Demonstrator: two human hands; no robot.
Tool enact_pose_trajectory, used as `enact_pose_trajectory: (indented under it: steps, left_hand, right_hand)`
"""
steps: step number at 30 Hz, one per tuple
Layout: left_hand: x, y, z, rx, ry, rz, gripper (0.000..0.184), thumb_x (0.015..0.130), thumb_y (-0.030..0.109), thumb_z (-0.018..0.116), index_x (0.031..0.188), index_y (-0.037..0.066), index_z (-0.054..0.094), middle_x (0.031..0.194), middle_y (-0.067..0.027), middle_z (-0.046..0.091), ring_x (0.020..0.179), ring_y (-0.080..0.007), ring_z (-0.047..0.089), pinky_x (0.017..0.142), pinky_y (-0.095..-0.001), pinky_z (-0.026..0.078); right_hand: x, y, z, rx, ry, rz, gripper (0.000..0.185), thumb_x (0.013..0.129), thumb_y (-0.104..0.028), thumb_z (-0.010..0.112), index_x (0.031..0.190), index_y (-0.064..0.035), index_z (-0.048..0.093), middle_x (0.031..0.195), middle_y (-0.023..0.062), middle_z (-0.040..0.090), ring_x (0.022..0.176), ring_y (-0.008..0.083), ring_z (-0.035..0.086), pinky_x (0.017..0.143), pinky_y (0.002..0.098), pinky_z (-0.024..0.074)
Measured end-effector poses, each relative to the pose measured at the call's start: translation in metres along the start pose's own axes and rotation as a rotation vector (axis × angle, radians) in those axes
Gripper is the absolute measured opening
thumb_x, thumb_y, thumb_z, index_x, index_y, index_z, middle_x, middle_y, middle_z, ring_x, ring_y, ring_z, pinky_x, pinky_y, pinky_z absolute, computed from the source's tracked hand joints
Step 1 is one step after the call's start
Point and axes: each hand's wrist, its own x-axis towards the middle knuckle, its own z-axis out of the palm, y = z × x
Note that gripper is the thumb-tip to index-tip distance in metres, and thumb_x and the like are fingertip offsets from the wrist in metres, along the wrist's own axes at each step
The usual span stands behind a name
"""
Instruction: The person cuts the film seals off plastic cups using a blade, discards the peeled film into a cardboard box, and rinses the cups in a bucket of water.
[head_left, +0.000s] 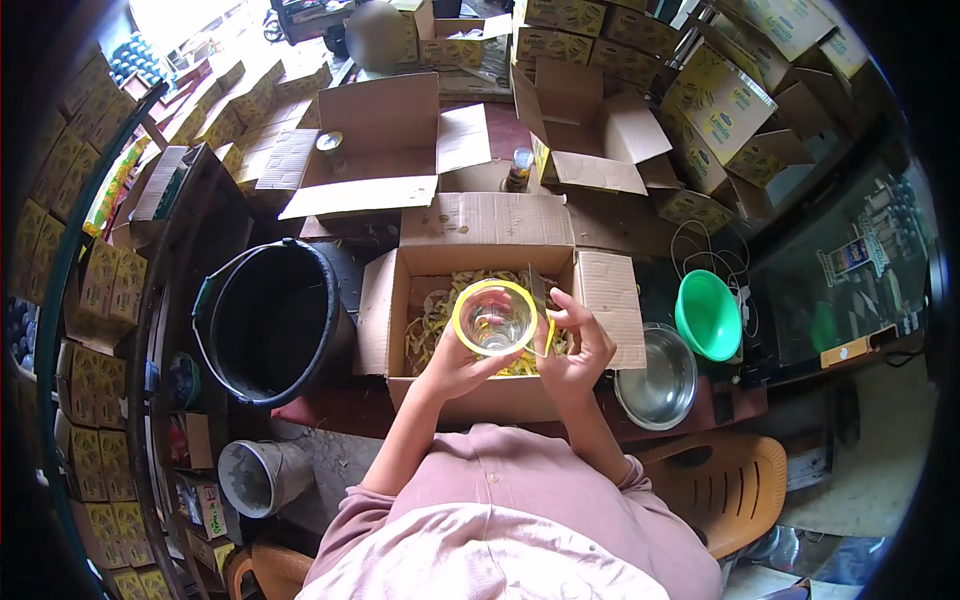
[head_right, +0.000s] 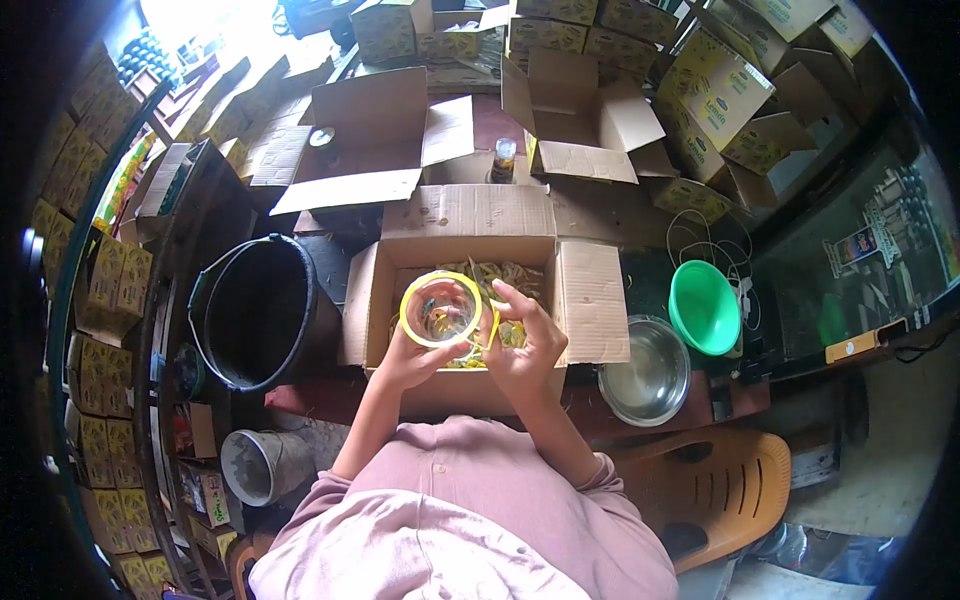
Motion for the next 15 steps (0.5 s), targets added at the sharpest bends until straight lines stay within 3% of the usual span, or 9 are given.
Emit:
enact_pose_trajectory:
  steps: [9,15]
  left_hand:
    - [0.008,-0.004,-0.012,0.063,-0.101,0.046,0.064,0.064,0.004,0.070,0.119,0.003,0.037,0.111,-0.0083,0.043,0.104,-0.0172,0.046,0.087,-0.0297,0.041]
    - [0.012,-0.003,-0.013,0.002,-0.149,0.067,0.068,0.060,0.009,0.071,0.118,0.003,0.037,0.111,-0.0084,0.042,0.104,-0.0178,0.046,0.088,-0.0306,0.040]
  right_hand:
    - [0.008,0.000,-0.002,-0.072,-0.080,-0.018,0.038,0.064,0.000,0.068,0.101,-0.0059,0.059,0.071,0.0088,0.063,0.063,0.0184,0.063,0.057,0.0269,0.0474]
    - [0.014,0.006,-0.001,0.052,-0.135,0.044,0.040,0.065,-0.001,0.067,0.104,-0.0051,0.058,0.069,0.0090,0.062,0.065,0.0184,0.063,0.061,0.0270,0.0481]
